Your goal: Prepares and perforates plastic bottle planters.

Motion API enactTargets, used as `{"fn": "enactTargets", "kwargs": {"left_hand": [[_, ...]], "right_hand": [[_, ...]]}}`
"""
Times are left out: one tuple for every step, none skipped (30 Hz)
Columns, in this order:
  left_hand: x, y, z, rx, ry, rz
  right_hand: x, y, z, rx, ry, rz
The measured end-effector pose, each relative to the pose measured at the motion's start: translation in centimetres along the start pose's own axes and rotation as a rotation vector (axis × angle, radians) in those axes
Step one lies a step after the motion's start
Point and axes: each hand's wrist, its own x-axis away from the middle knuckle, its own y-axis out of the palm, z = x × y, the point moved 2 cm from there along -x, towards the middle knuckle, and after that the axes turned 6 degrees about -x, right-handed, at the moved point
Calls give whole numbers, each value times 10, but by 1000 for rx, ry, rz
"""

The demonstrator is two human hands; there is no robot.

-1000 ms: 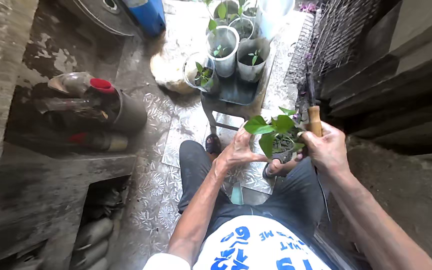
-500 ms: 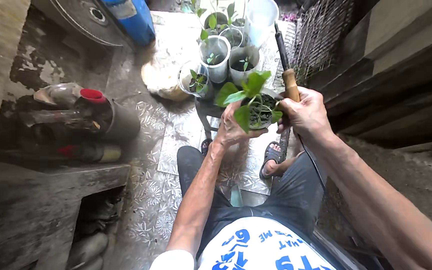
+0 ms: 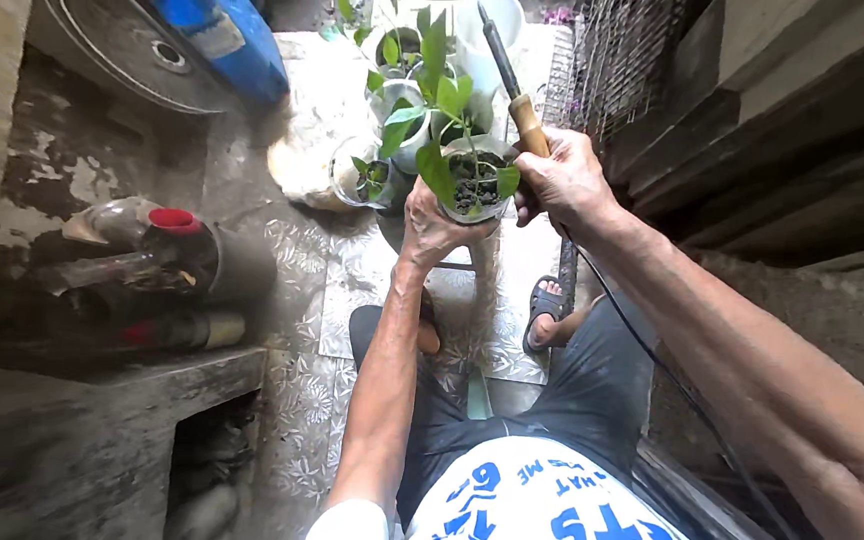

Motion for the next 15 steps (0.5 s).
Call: {"fn": "enactTargets", "kwargs": {"left_hand": [[-1,1,0,-5,-1,-2],[-2,2,3,-9,-2,-4],[-3,2,6,3,-3,-10],[-4,1,10,27,-4,-21],[-5,1,12,47,-14,-35],[-6,1,13,46,-25,-49],[-7,2,13,42,-32,-68],[-7,4,12,35,-32,-82],[-7,5,12,25,-26,-89],[-6,6,13,12,-23,-93],[-5,7,14,8,-25,-98],[-5,9,15,9,-24,-102],[-5,10,13,9,-23,-109],[-6,11,12,6,-23,-118],[-6,11,12,1,-34,-119]], "right_hand": [[0,-2,1,1,7,7],[0,-3,2,2,16,13],[0,-5,2,1,25,16],[0,-6,1,-3,32,17],[1,-8,0,-11,38,21],[3,-9,-2,-16,45,25],[5,-11,-4,-16,49,27],[7,-14,-6,-2,46,28],[10,-19,-7,24,34,34],[13,-25,-9,68,15,44],[16,-33,-9,121,-3,65],[20,-42,-9,166,-15,93],[25,-51,-8,220,-17,121],[30,-63,-8,287,-7,158],[35,-76,-9,366,8,195]]}}
